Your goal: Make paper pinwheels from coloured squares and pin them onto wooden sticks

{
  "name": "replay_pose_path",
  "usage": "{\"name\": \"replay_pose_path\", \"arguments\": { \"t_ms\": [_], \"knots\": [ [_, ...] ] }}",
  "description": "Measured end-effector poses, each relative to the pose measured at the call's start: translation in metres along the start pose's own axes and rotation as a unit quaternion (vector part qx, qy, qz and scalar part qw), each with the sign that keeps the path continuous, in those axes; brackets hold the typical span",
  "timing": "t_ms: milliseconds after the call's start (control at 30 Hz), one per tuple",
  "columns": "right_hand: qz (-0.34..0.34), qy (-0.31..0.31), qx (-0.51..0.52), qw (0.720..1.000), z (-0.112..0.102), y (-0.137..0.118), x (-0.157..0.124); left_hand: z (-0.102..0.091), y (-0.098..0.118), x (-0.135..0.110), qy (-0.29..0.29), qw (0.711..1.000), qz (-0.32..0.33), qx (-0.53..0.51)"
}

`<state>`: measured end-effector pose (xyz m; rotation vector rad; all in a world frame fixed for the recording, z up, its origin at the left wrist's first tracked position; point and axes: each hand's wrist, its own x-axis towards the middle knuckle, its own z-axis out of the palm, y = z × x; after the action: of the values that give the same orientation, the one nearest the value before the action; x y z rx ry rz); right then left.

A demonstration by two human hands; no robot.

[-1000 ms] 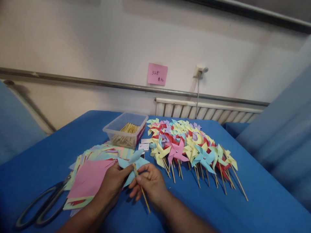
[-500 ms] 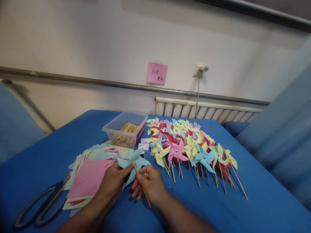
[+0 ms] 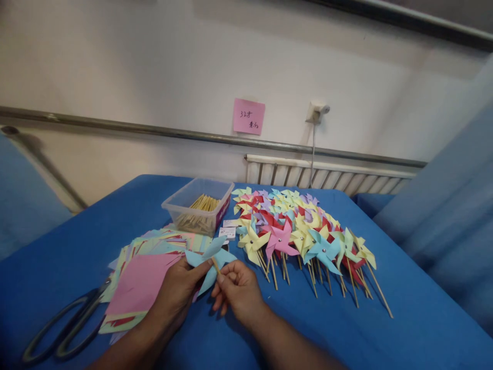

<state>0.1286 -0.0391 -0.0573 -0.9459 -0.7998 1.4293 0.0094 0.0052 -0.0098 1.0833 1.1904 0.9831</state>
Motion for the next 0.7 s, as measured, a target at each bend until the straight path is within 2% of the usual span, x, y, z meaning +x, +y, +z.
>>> {"name": "replay_pose_path", "arguments": {
  "t_ms": [267, 533, 700],
  "knots": [
    [0.009, -0.008, -0.002, 1.0, 0.0003, -0.0004, -0.0003, 0.0014, 0.0005, -0.0015, 0.007, 1.0, -0.005, 0.005],
    [0.01, 0.002, -0.009, 1.0, -0.0002, -0.0003, 0.0006, -0.0023, -0.0034, 0.0033, 0.008, 0.999, 0.025, 0.029],
    [-0.001, -0.004, -0.012, 1.0, 0.0008, -0.0012, -0.0009, -0.0024, -0.0014, 0.0028, 0.024, 0.998, 0.022, 0.055]
  ]
}}
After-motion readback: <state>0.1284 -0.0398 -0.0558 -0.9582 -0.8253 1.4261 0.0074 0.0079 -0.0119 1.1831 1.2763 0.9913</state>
